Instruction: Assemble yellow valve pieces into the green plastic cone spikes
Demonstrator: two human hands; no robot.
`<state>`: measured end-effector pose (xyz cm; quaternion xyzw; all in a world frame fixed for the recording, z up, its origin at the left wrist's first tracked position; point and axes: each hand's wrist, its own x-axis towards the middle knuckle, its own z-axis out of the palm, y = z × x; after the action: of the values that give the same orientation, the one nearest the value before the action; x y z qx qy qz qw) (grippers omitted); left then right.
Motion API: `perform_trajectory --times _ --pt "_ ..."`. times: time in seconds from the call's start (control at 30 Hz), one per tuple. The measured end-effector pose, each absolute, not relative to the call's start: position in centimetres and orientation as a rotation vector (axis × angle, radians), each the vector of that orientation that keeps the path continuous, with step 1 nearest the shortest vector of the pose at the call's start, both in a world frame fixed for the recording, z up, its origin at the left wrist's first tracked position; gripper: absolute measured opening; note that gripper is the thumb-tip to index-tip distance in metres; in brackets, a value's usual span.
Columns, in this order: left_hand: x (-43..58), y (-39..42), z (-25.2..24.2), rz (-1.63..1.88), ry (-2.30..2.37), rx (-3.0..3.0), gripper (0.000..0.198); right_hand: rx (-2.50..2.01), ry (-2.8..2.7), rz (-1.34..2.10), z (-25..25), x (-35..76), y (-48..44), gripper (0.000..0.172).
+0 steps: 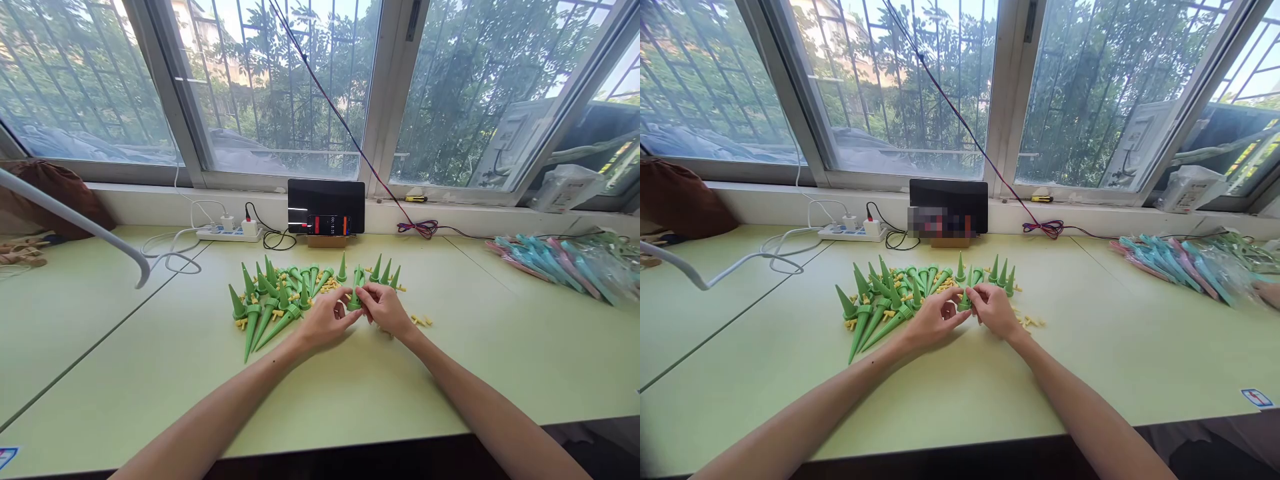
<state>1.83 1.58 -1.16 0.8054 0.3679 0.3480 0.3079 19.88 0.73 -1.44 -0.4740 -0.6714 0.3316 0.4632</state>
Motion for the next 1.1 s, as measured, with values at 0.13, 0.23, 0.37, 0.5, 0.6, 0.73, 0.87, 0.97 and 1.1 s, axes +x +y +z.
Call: perform_trajectory --times 0.13,0.23,0.37,0.5,0.6,0.73,0.87,0.97,1.1 --pt "2.0 1.5 -1.4 0.9 1.002 2.138 0.042 -1.182 -1.69 0.79 -1.3 20.0 0.7 0.044" --pt "2.0 1.4 -1.5 0.9 1.028 2.145 0.039 -1.172 -1.718 0.785 -1.2 19.9 0.6 0.043" --pt "2.1 1.6 -1.7 0.94 1.075 2.137 0.033 -1.172 -1.726 0.763 -0.9 19.8 0.5 0.039" --pt "2.3 1.9 -1.9 1.093 1.16 2.058 0.034 -1.221 -1.721 0.636 -0.7 19.9 0.4 0.034" --pt "2.3 2.1 -2.1 1.188 1.217 2.018 0.038 -1.255 -1.722 0.567 -0.8 19.9 0.5 0.026" --pt "2.2 2.0 -2.3 1.243 1.234 2.072 0.037 -1.249 -1.739 0.553 -1.2 19.6 0.5 0.018" --pt "2.2 2.0 -2.4 1.282 1.235 2.095 0.038 -1.199 -1.844 0.54 -1.7 19.2 0.4 0.022" --pt "2.3 2.0 -2.5 1.303 1.25 2.087 0.04 -1.211 -1.948 0.531 -1.9 19.0 0.2 0.028" --pt "2.4 2.1 -2.6 1.289 1.222 2.105 0.037 -1.251 -2.044 0.511 -2.1 19.0 0.3 0.032"
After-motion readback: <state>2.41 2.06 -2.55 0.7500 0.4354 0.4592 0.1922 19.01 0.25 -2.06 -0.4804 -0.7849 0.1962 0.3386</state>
